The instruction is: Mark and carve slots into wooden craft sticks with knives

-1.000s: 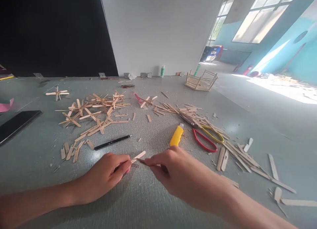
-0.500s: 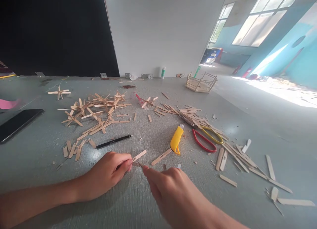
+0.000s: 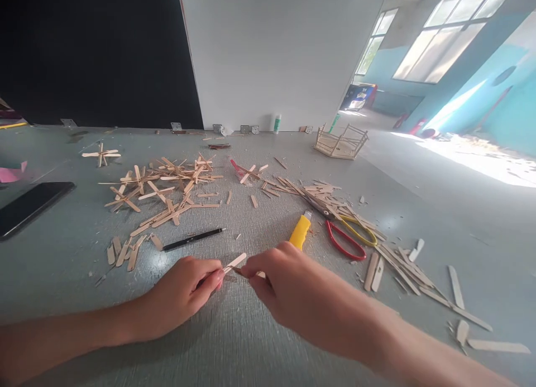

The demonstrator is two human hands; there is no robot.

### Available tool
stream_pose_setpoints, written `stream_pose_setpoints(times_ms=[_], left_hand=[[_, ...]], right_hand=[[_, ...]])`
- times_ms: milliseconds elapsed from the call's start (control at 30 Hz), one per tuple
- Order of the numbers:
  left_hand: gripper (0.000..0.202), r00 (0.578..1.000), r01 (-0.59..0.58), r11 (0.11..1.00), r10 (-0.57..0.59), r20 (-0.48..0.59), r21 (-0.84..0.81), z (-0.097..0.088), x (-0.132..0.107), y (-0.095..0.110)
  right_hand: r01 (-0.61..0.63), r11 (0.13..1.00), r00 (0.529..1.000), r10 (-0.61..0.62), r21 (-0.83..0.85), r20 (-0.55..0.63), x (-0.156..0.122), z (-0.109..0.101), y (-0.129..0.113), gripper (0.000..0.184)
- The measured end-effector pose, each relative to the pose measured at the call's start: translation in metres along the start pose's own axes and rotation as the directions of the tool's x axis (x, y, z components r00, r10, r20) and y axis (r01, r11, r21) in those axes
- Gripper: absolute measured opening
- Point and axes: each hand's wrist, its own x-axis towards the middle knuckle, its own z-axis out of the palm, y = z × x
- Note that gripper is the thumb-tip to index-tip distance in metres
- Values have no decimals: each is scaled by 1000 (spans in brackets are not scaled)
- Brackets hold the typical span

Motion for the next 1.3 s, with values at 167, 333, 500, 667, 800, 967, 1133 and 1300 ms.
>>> stream_pose_setpoints(times_ms=[167,333,500,667,800,967,1133,1300], left_hand=[[38,1000,12,1000,-12,-12,0,2,0,1],[39,1000,19,1000,-19,-15,-8,1,0,0],[40,999,26,999,-27,-28,-44,2,2,-1],[41,996,48,988,-58,-66,-144,6,2,-2],[40,992,73,969,-95,-82,-237,-4,-5,10],[42,985,37,929,-96,-142,-368,-24,-23,38],[42,982,18,922,-89,-166,-387,-30,-36,57],[38,964,-29,940,-64,-258,-339,-30,-40,68]], right_hand=[[-7,1000,994,8,6,-113,-40,54,5,37],[89,996,987,-89,-1,-133,-58,83,7,45],[19,1000,992,-17,21,-122,-47,71,5,40],[-24,997,990,33,69,-140,-43,61,5,37],[-12,997,957,34,77,-288,-50,62,13,34],[-21,997,874,56,78,-483,-54,63,20,30],[-30,994,864,78,103,-497,-53,62,17,27],[-40,996,878,76,86,-472,-54,61,16,31]])
